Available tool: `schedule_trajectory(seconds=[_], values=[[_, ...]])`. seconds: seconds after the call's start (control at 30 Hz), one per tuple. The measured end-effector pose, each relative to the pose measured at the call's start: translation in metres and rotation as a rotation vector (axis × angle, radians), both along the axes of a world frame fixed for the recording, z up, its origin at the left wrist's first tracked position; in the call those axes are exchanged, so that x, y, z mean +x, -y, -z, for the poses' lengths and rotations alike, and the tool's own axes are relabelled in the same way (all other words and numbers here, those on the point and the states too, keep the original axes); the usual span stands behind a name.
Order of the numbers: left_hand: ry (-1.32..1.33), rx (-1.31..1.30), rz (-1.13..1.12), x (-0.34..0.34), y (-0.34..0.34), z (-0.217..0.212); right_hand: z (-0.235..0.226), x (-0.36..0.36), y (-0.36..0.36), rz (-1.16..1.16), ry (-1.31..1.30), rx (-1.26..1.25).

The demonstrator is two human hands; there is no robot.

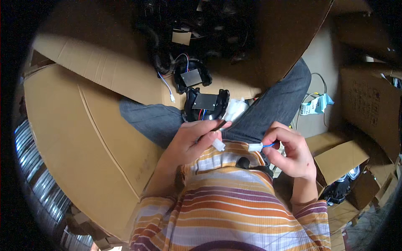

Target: The person sorts through a large cardboard box of black plastic electronic housings by hand, checking each housing's wire connectors.

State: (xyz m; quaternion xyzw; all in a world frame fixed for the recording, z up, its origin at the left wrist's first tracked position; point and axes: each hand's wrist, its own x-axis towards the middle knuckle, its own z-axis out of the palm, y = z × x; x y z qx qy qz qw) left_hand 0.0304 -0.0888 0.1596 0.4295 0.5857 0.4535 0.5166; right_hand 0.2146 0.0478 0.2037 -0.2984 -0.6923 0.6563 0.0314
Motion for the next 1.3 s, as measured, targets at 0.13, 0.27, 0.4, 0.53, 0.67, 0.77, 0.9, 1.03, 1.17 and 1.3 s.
schedule_trajectory(seconds=[0.13,0.27,0.4,0.53,0.67,0.77,0.9,1.03,1.17,1.3], values=[[-0.034,0.014,0.096,0.001,0.003,-0.001,-0.003,-0.002,-0.001,0.013,-0.022,-0.025],[0.114,-0.077,0.004,0.0,0.008,-0.008,0.005,-0.004,-0.007,-0.06,-0.13,0.07],[0.158,0.065,0.084,-0.006,0.009,-0.002,0.006,-0.005,-0.012,-0.053,-0.13,-0.03],[0.265,0.079,0.126,-0.006,0.01,0.001,0.008,-0.007,-0.011,-0.119,-0.199,-0.044],[0.258,0.087,0.151,-0.005,0.01,0.004,0.008,-0.005,-0.007,-0.156,-0.204,-0.093],[0.252,0.077,0.151,-0.007,0.014,0.004,0.005,-0.006,-0.004,-0.14,-0.096,-0.026],[0.203,0.031,0.173,-0.007,0.007,0.001,0.006,-0.009,0.004,-0.106,-0.024,0.076],[0.224,-0.118,0.064,-0.004,0.007,-0.008,0.012,-0.012,0.008,-0.016,-0.085,0.015],[-0.094,-0.079,-0.094,-0.015,0.015,-0.049,0.009,-0.004,0.003,0.099,-0.12,-0.119],[-0.38,0.106,-0.579,-0.03,0.045,-0.106,0.008,0.013,-0.002,0.23,-0.105,-0.192]])
